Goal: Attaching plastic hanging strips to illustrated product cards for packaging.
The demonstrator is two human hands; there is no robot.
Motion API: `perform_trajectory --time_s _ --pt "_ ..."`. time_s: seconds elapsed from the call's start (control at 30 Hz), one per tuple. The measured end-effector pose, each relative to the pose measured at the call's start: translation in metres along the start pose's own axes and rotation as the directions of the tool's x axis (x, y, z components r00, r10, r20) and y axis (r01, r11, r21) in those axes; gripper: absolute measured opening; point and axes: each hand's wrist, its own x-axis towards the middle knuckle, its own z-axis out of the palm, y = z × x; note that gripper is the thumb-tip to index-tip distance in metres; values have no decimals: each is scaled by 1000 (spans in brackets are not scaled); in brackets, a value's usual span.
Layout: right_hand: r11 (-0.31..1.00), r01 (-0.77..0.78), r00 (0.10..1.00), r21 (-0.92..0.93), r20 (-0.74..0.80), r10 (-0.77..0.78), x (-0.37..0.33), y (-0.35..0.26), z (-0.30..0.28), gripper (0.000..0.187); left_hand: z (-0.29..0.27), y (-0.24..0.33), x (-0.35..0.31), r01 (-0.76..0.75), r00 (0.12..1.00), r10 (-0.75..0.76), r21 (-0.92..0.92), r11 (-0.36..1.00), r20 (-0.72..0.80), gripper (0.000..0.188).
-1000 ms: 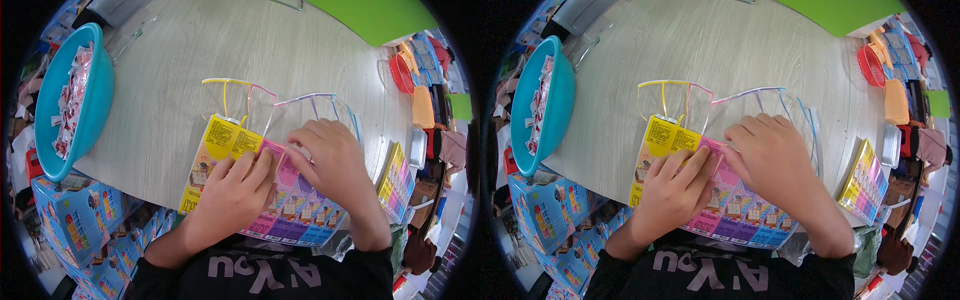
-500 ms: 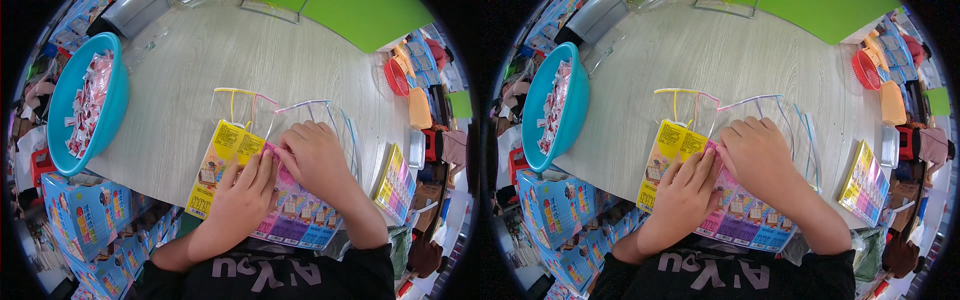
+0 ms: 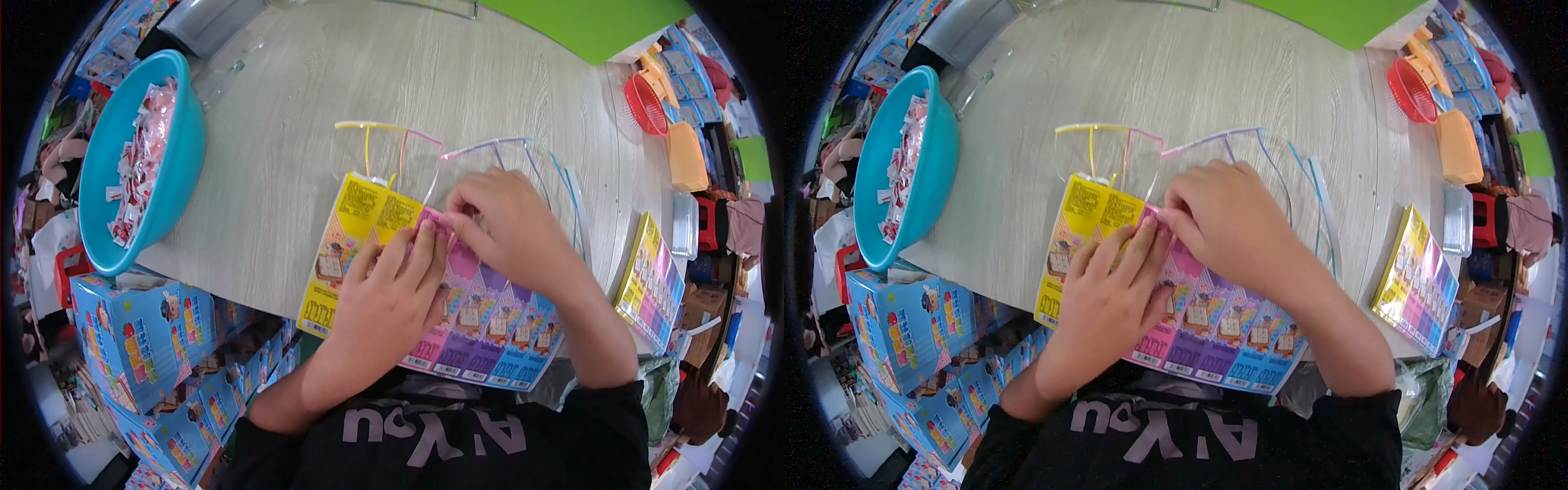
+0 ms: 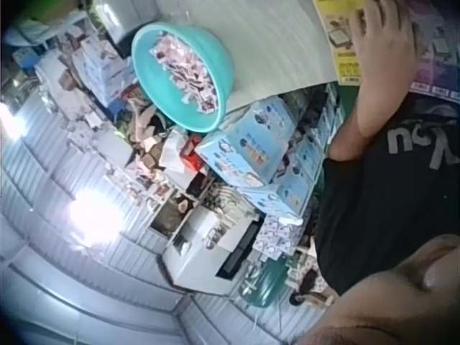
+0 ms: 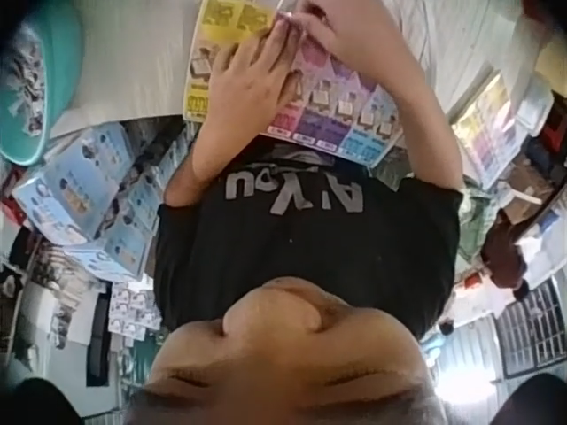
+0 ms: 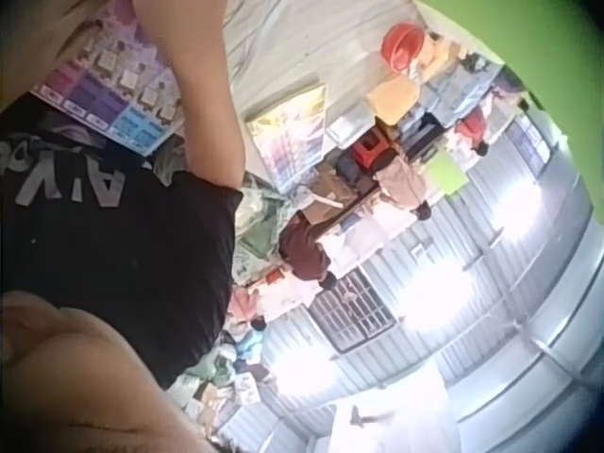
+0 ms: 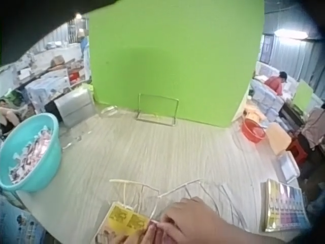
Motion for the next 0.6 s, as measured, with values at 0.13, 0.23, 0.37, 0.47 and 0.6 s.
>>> perform_trajectory --time_s 0.13,0.23,0.37,0.47,0.6 --pt "997 -40 998 61 49 37 0 9 1 22 -1 1 1 6 1000 -6 -11 1000 12 60" --pt "977 -131 983 168 152 106 5 10 -2 23 3 0 -1 24 1000 -24 -17 1000 9 59" --pt "908 -279 926 312 337 169 12 10 -17 26 4 1 -2 31 999 -32 -20 999 -13 63" --pt "933 -218 928 288 358 106 10 22 -13 27 10 0 -1 27 999 -28 -26 999 -32 65" --pt "924 -246 910 292 397 117 14 18 -18 27 9 -1 -1 17 999 -17 -15 1000 -32 64"
